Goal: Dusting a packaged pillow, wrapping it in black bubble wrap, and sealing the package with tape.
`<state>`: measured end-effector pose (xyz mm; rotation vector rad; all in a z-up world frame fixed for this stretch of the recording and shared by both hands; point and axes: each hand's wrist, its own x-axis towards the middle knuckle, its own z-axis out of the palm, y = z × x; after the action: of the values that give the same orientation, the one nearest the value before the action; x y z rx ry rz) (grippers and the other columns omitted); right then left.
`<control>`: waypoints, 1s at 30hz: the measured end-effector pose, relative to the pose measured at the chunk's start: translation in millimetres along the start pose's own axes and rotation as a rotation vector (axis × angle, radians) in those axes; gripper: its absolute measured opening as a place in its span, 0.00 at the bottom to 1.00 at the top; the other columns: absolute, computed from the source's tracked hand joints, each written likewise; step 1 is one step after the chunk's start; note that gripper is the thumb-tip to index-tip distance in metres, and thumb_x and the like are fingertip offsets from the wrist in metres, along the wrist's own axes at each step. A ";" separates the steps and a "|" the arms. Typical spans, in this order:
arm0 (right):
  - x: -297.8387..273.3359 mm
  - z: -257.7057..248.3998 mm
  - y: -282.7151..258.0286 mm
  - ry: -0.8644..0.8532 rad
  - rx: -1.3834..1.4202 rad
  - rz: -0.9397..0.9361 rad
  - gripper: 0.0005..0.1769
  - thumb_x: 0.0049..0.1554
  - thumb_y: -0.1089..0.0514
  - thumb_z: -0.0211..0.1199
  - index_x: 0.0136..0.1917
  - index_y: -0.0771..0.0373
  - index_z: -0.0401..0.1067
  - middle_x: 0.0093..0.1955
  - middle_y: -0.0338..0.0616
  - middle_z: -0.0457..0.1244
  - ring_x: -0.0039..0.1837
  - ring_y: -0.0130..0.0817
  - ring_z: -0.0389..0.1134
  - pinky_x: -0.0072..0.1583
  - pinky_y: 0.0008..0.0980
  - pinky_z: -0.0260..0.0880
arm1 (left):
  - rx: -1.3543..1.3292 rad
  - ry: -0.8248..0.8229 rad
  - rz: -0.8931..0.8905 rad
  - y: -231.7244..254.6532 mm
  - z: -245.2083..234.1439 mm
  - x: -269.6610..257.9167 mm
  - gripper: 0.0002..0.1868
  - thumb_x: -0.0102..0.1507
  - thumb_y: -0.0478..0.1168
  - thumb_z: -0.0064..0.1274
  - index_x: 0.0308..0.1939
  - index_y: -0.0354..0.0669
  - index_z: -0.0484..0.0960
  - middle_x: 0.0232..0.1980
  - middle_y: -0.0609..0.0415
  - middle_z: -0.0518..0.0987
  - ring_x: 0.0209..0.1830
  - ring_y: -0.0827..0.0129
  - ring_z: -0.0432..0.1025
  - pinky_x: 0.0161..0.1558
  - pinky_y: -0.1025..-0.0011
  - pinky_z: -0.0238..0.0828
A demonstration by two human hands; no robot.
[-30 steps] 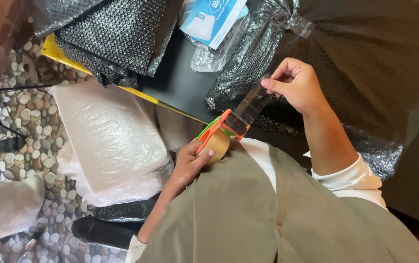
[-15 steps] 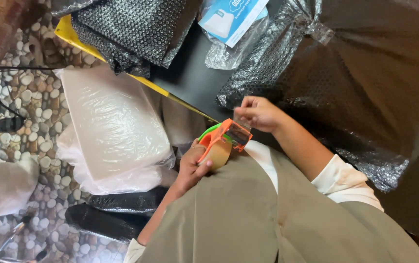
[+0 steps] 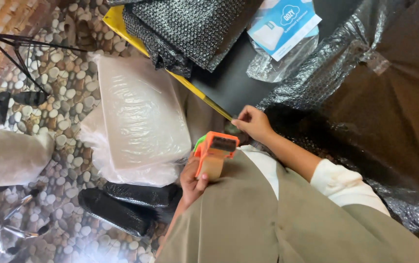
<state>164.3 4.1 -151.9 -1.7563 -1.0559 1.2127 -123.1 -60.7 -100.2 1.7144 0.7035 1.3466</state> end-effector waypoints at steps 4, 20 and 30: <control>76.8 53.8 -38.7 0.047 -0.092 -0.207 0.14 0.48 0.46 0.79 0.39 0.49 0.75 0.32 0.31 0.66 0.35 0.25 0.67 0.40 0.24 0.67 | 0.025 0.132 -0.138 14.2 -26.8 5.8 0.22 0.70 0.50 0.49 0.28 0.36 0.79 0.33 0.47 0.78 0.36 0.54 0.73 0.60 0.37 0.62; 167.8 128.8 -34.3 0.183 -0.967 -0.085 0.23 0.50 0.34 0.72 0.49 0.48 0.72 0.38 0.38 0.69 0.46 0.41 0.74 0.50 0.43 0.72 | 0.088 0.321 -0.356 -48.6 -85.5 0.7 0.19 0.70 0.46 0.50 0.35 0.32 0.82 0.35 0.43 0.78 0.37 0.56 0.72 0.60 0.44 0.63; 24.6 38.4 -134.8 -0.192 0.053 -0.554 0.27 0.53 0.44 0.76 0.62 0.59 0.78 0.50 0.41 0.66 0.46 0.29 0.66 0.43 0.22 0.68 | 0.118 0.186 -0.329 -38.7 -34.1 2.7 0.16 0.70 0.45 0.52 0.36 0.33 0.78 0.36 0.41 0.73 0.35 0.49 0.70 0.49 0.51 0.69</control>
<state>104.2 83.1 -49.9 -1.2009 -1.4847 1.0493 -152.7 -30.1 -129.3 1.4931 1.1381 1.2595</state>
